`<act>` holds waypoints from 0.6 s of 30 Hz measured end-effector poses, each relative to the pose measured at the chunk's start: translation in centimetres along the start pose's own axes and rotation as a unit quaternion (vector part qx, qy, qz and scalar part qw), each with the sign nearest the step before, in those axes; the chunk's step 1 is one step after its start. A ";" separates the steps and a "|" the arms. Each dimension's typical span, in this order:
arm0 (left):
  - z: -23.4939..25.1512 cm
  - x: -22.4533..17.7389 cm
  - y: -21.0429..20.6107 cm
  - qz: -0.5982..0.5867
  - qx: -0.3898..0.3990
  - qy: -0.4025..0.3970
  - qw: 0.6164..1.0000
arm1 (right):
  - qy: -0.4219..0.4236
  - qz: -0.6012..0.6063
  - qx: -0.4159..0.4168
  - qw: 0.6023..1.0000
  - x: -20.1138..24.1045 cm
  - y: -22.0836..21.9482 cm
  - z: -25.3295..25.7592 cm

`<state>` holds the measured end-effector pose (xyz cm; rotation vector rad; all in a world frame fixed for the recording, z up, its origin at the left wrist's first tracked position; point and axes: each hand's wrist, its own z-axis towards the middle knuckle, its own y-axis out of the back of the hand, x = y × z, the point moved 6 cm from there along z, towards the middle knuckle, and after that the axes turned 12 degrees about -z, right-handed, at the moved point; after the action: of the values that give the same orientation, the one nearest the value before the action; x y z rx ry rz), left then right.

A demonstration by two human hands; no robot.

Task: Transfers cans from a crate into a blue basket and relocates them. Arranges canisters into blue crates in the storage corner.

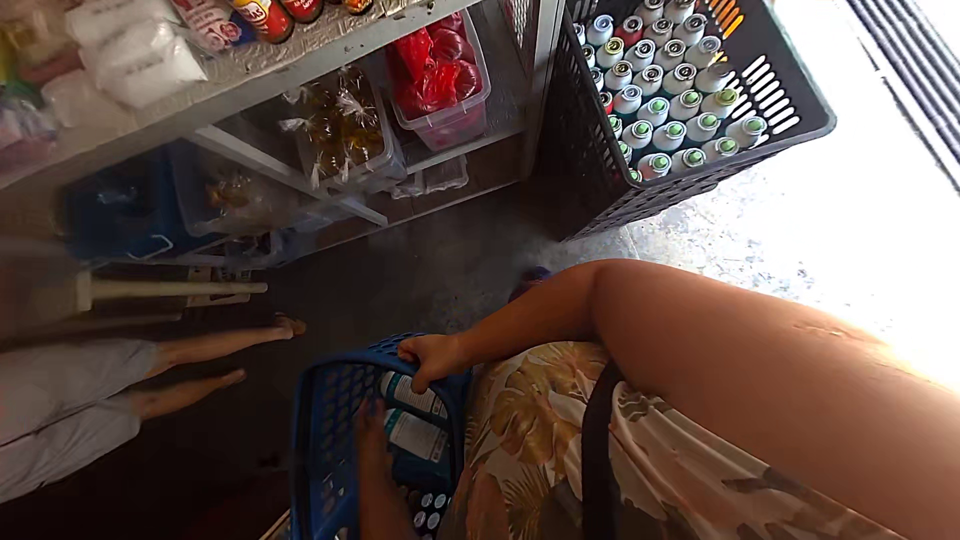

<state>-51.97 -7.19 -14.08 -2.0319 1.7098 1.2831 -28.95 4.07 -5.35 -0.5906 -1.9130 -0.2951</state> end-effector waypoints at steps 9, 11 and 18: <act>9.5 -5.5 7.3 0.057 0.063 0.112 0.990 | 0.004 -0.101 0.115 0.988 5.4 -3.3 12.3; 11.3 -8.1 8.3 0.147 0.116 0.111 0.976 | -0.016 -0.107 0.154 0.982 7.2 -3.7 16.6; 13.3 -16.9 12.7 0.230 0.178 0.166 0.942 | -0.014 -0.139 0.263 0.955 14.8 -6.4 29.6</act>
<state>-68.82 9.13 -5.56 -1.7669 2.4683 0.6637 -60.34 16.22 -3.55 0.0305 -1.9919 0.0541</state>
